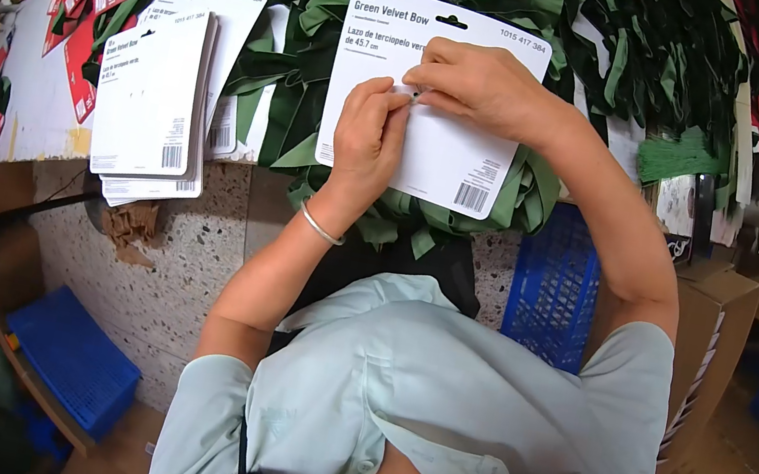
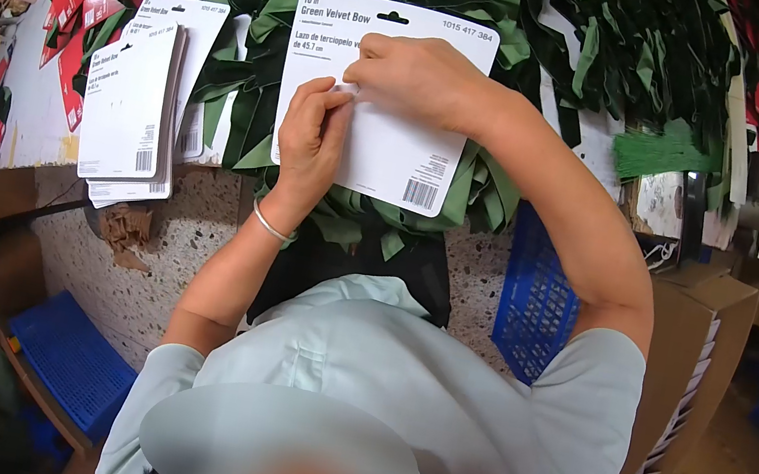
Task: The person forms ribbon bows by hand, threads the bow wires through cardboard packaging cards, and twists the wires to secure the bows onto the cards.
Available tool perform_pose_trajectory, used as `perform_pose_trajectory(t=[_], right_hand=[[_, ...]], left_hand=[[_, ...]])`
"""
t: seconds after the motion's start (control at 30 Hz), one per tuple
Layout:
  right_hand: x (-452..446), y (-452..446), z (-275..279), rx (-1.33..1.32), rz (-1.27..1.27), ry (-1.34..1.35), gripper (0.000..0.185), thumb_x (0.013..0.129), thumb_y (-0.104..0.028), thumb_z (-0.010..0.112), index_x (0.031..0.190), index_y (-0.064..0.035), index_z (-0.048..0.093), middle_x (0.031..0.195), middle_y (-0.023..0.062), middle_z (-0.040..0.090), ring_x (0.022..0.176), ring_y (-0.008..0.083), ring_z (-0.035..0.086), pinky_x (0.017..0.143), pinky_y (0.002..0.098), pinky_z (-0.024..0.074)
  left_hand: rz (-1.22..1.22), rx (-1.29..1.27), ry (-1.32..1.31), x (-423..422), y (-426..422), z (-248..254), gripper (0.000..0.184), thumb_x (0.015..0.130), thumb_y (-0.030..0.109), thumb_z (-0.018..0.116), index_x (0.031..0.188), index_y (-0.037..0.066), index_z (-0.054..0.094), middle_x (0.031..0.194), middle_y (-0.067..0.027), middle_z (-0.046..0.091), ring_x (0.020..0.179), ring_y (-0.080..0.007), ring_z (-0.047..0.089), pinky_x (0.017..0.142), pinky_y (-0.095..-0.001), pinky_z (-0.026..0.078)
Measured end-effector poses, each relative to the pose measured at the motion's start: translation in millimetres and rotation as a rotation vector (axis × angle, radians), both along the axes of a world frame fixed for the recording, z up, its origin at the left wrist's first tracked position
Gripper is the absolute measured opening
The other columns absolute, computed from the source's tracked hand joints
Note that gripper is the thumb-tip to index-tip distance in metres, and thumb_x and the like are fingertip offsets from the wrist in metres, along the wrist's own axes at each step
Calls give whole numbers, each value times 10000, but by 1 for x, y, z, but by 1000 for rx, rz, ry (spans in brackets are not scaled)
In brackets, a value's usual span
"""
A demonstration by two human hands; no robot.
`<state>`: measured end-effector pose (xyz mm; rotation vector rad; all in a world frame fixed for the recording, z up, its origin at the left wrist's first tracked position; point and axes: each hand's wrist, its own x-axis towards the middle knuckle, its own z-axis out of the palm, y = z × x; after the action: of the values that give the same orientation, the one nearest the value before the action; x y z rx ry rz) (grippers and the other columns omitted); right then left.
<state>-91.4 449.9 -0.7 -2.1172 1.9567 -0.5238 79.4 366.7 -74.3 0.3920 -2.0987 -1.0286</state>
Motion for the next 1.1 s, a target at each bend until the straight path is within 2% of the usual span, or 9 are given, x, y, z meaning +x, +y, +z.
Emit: perform_pose_trajectory(t=[0.2,0.3,0.4,0.53,0.63,0.8,1.0,1.03,1.1], right_hand=[[-3,2,4,19,23,55,128,849,-187,587,917,-79,598,916,82,590,818,263,636,656,378,525],[1,4,-5,-52,-24,56,167,861,-229,632,848,-72,578,779,75,585,695,284,591,574,389,463],[28,11,-11,-114,-284,58,289,888,-270,604,714,-55,522,656,106,575,615,318,586,545,416,453],[66,24,-11,16,-529,44,310,906,-267,588,720,-28,520,654,149,568,615,346,588,554,441,455],[64,35,-7,51,-486,79,255,883,-242,612,773,-31,520,696,135,566,639,329,589,557,424,462],[28,41,0,-88,-23,350,191,821,-181,659,893,-50,539,737,55,522,683,232,581,550,356,471],[6,23,5,-145,126,265,262,831,-223,655,1017,-49,594,710,50,513,649,219,565,546,348,469],[4,22,4,-148,125,261,262,831,-223,655,1017,-49,594,710,50,513,649,219,565,546,348,469],[2,20,3,-188,143,189,216,781,-225,677,849,-78,534,719,61,511,652,239,575,545,359,468]], left_hand=[[14,45,13,0,0,3,135,828,-31,637,957,-26,596,1036,-212,594,950,-346,596,814,-388,491],[27,20,40,-2,1,0,141,821,-43,634,955,-20,595,1051,-210,590,954,-351,590,823,-391,488],[19,-32,55,-3,2,-2,154,805,-57,635,947,-15,595,1064,-203,581,945,-353,578,811,-386,486],[-12,-106,72,-5,2,-1,170,785,-71,637,938,-10,594,1067,-197,572,921,-352,566,792,-388,482],[-16,-106,91,-4,-1,-1,171,775,-80,634,926,-12,592,1058,-195,569,905,-353,557,778,-393,478],[-24,-92,76,-5,-1,2,167,769,-88,629,915,-16,589,1046,-190,576,910,-352,560,782,-394,476],[-29,-78,55,-5,-3,2,163,765,-90,629,905,-18,589,1023,-187,582,905,-349,562,779,-393,476],[-30,-81,51,-5,-3,3,163,765,-90,629,905,-18,589,1023,-187,582,905,-349,562,779,-393,476],[-32,-57,41,-5,-2,4,160,768,-88,630,907,-20,589,1021,-186,584,906,-345,563,777,-395,474]])
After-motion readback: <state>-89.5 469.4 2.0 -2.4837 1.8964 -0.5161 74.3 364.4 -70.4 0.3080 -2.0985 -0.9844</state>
